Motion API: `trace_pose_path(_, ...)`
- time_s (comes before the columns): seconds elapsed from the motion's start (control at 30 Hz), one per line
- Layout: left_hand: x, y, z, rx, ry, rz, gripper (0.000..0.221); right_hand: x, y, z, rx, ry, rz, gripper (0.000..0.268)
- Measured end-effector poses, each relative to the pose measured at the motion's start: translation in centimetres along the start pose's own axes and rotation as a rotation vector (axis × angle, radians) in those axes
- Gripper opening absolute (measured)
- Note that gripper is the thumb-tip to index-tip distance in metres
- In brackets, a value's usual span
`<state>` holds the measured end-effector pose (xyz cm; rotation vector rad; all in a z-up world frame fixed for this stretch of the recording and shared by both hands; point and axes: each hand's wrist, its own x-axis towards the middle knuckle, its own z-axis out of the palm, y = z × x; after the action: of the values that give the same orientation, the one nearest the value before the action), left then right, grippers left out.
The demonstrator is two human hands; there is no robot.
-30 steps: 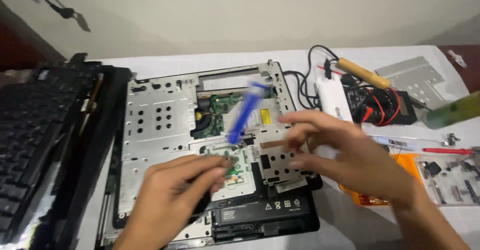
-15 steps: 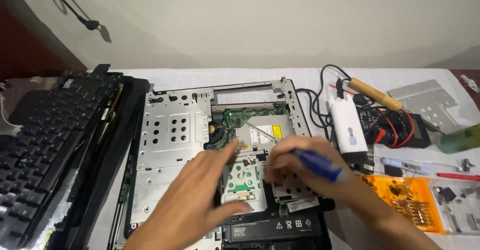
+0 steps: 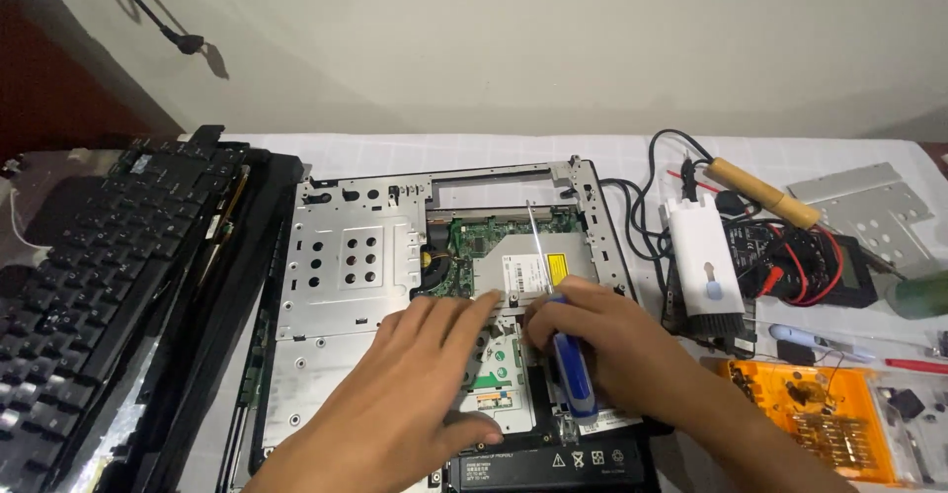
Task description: Disassembling a laptop to remove the internal metal frame and the optical drive unit.
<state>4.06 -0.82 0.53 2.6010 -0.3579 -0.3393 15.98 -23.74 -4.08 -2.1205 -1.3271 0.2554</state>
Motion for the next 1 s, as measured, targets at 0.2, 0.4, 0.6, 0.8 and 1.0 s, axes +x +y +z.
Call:
trace_pose_path(0.2, -0.9, -0.9, 2.1, 0.46, 0.217, 0.298, 0.077, 0.5, -1.8, -1.0, 0.124, -0.032, 0.082, 0.032)
trace_pose_path(0.4, -0.8, -1.3, 3.8, 0.731, 0.407, 0.394, 0.065, -0.2, -1.5, -0.7, 0.052, -0.125, 0.181, 0.039)
trace_pose_path(0.6, -0.7, -1.4, 3.8, 0.648, 0.291, 0.38, 0.068, 2.5, -5.1, -1.7, 1.265, 0.152, 0.934, 0.015)
trace_pose_path(0.8, -1.5, -1.5, 1.3, 0.309, 0.228, 0.321, 0.078, 2.4, -4.5, -0.8, 1.412, 0.196, 0.879, 0.018)
trace_pose_path(1.0, -1.3, -1.0, 2.2, 0.483, 0.259, 0.339, 0.072, 2.1, -3.9, -0.7, 1.332, 0.236, 0.943, 0.019)
